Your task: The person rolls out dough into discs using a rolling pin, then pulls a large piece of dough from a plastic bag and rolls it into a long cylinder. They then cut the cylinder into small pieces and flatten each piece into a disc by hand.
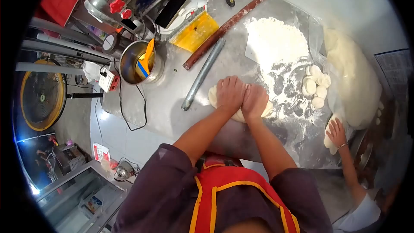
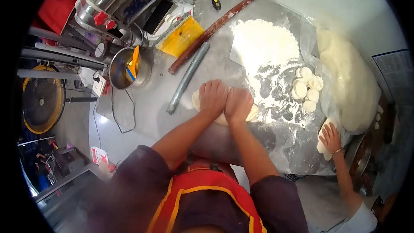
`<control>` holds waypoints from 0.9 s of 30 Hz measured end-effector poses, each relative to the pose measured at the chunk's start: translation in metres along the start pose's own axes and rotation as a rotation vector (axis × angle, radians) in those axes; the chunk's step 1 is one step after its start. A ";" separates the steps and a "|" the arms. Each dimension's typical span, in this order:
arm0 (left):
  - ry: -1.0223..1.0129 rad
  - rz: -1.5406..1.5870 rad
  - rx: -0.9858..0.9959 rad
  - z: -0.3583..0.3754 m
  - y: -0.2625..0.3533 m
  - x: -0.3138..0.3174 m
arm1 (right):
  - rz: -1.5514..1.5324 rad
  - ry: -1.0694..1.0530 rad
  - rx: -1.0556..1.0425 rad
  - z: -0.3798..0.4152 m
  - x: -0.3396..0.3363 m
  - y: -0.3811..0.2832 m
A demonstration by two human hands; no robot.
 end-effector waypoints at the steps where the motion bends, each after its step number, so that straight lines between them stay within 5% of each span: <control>1: 0.038 -0.008 -0.019 -0.006 -0.001 -0.001 | 0.004 0.064 -0.012 -0.003 -0.003 0.000; 4: 0.095 0.007 -0.038 -0.014 -0.003 -0.005 | 0.010 0.230 -0.103 -0.006 0.000 0.007; 8: -0.238 0.136 0.089 -0.012 -0.003 -0.028 | -0.426 -0.195 0.094 0.006 0.001 0.027; 11: -0.578 -0.076 0.167 0.028 0.026 -0.070 | -0.147 -0.237 0.034 0.053 -0.036 -0.019; 14: 0.123 0.166 0.146 0.097 0.013 -0.046 | -0.106 0.271 -0.350 0.111 -0.023 -0.028; 20: 0.110 0.099 0.125 0.061 0.004 -0.034 | 0.033 0.317 -0.375 0.073 -0.007 -0.027; 23: 0.031 0.039 0.009 0.028 -0.003 -0.020 | 0.172 -0.226 -0.061 0.024 0.018 -0.010; 27: 0.038 0.005 -0.058 -0.003 -0.006 -0.011 | 0.188 -0.075 -0.098 -0.002 0.018 -0.003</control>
Point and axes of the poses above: each hand's wrist, its own z-axis away from the middle knuckle, its own x-axis out of the palm, y = z × x, the point moved 8 cm from there along -z, towards the middle knuckle, and after that the axes turned 5 degrees about -z, right-handed, at the moved point
